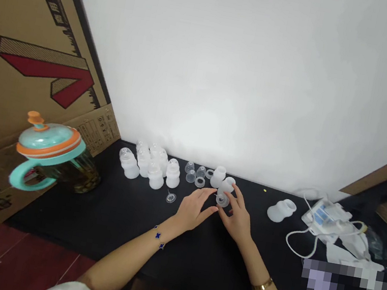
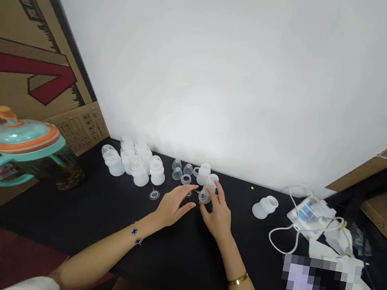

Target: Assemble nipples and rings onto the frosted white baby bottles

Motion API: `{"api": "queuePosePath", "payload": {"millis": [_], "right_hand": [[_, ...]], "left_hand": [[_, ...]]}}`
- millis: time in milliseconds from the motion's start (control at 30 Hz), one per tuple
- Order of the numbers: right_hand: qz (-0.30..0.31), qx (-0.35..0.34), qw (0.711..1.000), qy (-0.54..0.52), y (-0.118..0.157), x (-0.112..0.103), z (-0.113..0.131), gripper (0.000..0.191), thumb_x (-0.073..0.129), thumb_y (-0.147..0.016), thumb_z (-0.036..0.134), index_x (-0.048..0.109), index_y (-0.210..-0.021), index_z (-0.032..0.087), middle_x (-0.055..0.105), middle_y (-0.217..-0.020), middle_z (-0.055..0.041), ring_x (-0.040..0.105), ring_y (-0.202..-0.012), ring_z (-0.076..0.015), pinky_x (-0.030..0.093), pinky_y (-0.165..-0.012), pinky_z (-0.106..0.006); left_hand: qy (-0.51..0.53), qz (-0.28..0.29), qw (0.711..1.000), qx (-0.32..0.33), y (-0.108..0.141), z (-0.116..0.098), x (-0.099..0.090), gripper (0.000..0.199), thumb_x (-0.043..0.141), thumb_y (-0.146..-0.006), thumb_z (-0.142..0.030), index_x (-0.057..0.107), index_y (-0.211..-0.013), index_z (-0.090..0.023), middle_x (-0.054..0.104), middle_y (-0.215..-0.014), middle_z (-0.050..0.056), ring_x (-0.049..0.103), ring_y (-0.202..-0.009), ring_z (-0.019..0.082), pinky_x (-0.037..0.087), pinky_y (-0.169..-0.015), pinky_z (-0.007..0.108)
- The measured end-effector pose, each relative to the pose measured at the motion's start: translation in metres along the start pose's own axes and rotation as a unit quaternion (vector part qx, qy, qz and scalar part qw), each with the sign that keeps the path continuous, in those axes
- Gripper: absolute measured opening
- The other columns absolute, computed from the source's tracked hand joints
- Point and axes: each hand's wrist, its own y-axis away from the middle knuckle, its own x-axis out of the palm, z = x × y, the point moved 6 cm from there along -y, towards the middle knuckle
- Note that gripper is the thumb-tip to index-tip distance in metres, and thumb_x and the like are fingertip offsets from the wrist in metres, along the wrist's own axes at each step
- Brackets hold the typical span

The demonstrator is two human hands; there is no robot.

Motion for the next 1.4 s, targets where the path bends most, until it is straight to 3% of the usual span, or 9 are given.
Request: {"api": "queuePosePath", "payload": {"millis": [133, 467, 667, 767, 967, 1133, 1400], "right_hand": [[-0.019, -0.018, 0.999, 0.022, 0.001, -0.003, 0.003, 0.039, 0.057, -0.093, 0.033, 0.058, -0.131, 0.024, 0.049, -0.146, -0.0134, 0.068, -0.101, -0.0245, 0.06, -0.062, -0.031], [-0.036, -0.018, 0.999, 0.001, 0.005, -0.007, 0.009, 0.038, 0.06, -0.09, 0.034, 0.06, -0.127, 0.024, 0.059, -0.124, -0.0132, 0.068, -0.072, -0.0185, 0.059, -0.059, -0.031], [-0.054, -0.003, 0.997, -0.053, 0.003, -0.014, 0.014, 0.034, 0.058, -0.091, 0.029, 0.059, -0.125, 0.026, 0.063, -0.114, -0.01, 0.067, -0.081, -0.0205, 0.061, -0.07, -0.034], [-0.063, 0.007, 0.994, -0.083, 0.003, -0.018, 0.016, 0.032, 0.058, -0.091, 0.029, 0.059, -0.123, 0.025, 0.064, -0.108, -0.0086, 0.066, -0.078, -0.0199, 0.06, -0.071, -0.034], [-0.059, 0.027, 0.985, -0.157, 0.005, -0.019, 0.021, 0.031, 0.062, -0.09, 0.031, 0.058, -0.12, 0.024, 0.064, -0.104, -0.0083, 0.066, -0.084, -0.0213, 0.062, -0.068, -0.033], [-0.067, 0.064, 0.971, -0.221, 0.009, -0.018, 0.017, 0.035, 0.067, -0.087, 0.037, 0.06, -0.118, 0.024, 0.065, -0.107, -0.0087, 0.066, -0.091, -0.0233, 0.064, -0.068, -0.034], [-0.082, 0.104, 0.937, -0.323, 0.014, -0.012, 0.003, 0.044, 0.072, -0.084, 0.039, 0.059, -0.123, 0.022, 0.065, -0.116, -0.0105, 0.068, -0.098, -0.0263, 0.064, -0.072, -0.036]], "left_hand": [[-0.005, 0.0, 1.0, 0.002, 0.0, -0.001, 0.0, 0.047, 0.044, -0.1, -0.05, 0.048, -0.139, -0.023, 0.062, -0.133, 0.01, 0.059, -0.12, 0.026, 0.052, -0.099, 0.042], [0.009, 0.011, 1.0, -0.004, 0.001, 0.002, 0.003, 0.044, 0.042, -0.101, -0.046, 0.047, -0.14, -0.025, 0.061, -0.136, 0.008, 0.057, -0.124, 0.024, 0.051, -0.101, 0.042], [0.024, -0.022, 0.999, -0.028, 0.0, 0.007, 0.003, 0.036, 0.034, -0.104, -0.032, 0.051, -0.135, -0.025, 0.063, -0.133, 0.006, 0.06, -0.12, 0.021, 0.05, -0.104, 0.04], [0.012, -0.029, 0.999, -0.025, -0.001, 0.007, 0.005, 0.038, 0.044, -0.099, -0.027, 0.05, -0.136, -0.024, 0.064, -0.13, 0.007, 0.062, -0.116, 0.022, 0.052, -0.1, 0.041], [-0.003, -0.019, 1.0, -0.002, -0.001, 0.003, 0.01, 0.058, 0.067, -0.085, -0.032, 0.046, -0.139, -0.027, 0.06, -0.137, 0.007, 0.055, -0.127, 0.026, 0.048, -0.107, 0.046], [-0.007, -0.009, 0.999, -0.029, -0.001, 0.005, 0.011, 0.061, 0.071, -0.084, -0.039, 0.046, -0.139, -0.027, 0.06, -0.136, 0.008, 0.056, -0.126, 0.028, 0.048, -0.105, 0.048], [0.009, -0.023, 1.0, -0.014, -0.001, 0.005, 0.011, 0.056, 0.071, -0.083, -0.034, 0.049, -0.133, -0.024, 0.067, -0.119, 0.008, 0.062, -0.112, 0.028, 0.048, -0.101, 0.048]]}}
